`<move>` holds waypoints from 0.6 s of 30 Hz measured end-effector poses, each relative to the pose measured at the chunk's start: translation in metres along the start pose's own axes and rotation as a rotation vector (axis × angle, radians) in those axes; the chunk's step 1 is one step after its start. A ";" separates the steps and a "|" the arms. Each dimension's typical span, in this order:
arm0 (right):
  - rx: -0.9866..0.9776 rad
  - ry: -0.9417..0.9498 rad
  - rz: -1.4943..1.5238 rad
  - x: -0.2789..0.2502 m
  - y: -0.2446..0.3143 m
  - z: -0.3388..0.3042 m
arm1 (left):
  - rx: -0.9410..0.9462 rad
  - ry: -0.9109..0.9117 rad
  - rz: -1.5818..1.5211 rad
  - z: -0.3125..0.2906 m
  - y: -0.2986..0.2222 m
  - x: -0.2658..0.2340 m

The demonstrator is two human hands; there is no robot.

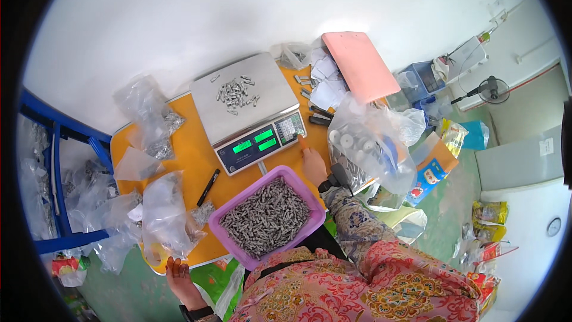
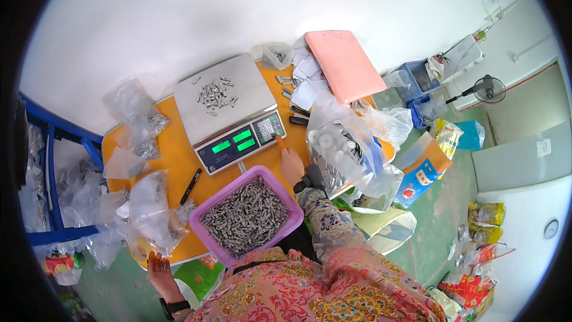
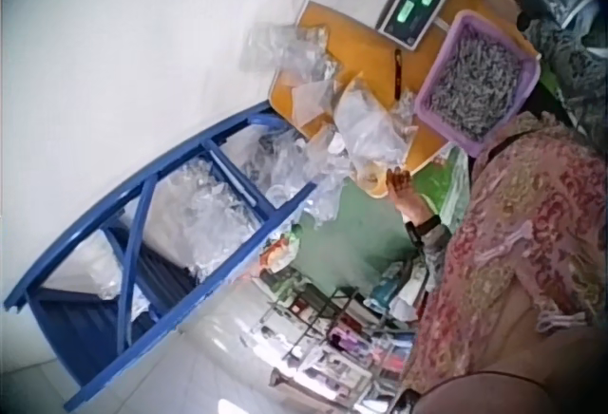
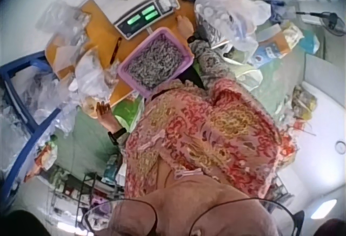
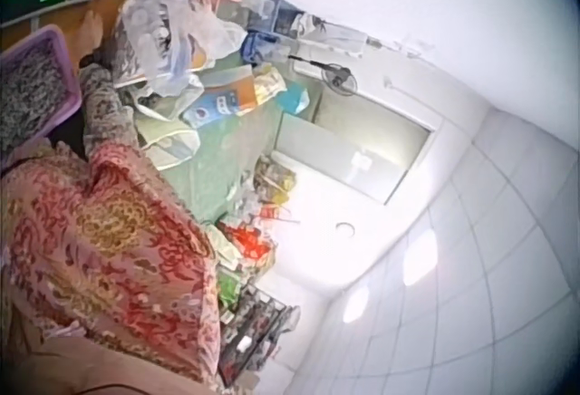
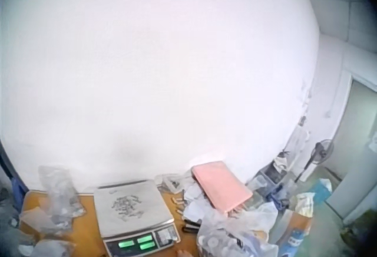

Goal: Weighing small metal components on a digital scale and placing them into plastic bags.

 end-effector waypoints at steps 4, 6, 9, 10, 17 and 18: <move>-0.018 -0.013 -0.072 0.001 0.001 -0.003 | -0.036 0.037 0.056 0.007 0.003 0.009; -0.001 0.015 -0.057 0.000 0.001 -0.001 | -0.055 0.080 0.084 0.010 0.005 0.018; -0.003 0.034 -0.028 -0.001 0.000 0.001 | -0.043 0.067 0.084 0.015 0.004 0.035; -0.018 0.025 -0.012 -0.002 0.000 0.002 | -0.045 0.066 0.085 0.017 0.005 0.036; 0.009 0.012 0.104 -0.003 -0.007 0.005 | -0.054 0.111 0.052 0.031 0.012 0.034; 0.011 0.038 0.087 -0.004 -0.006 0.005 | -0.053 0.123 0.046 0.032 0.011 0.034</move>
Point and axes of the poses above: each hand's wrist, its own z-axis towards the middle knuckle, its own x-axis out of the palm, y = z × x, the point moved 2 cm from there along z, towards the middle knuckle, and after that the axes turned 9 degrees about y, right-handed, at the moved point
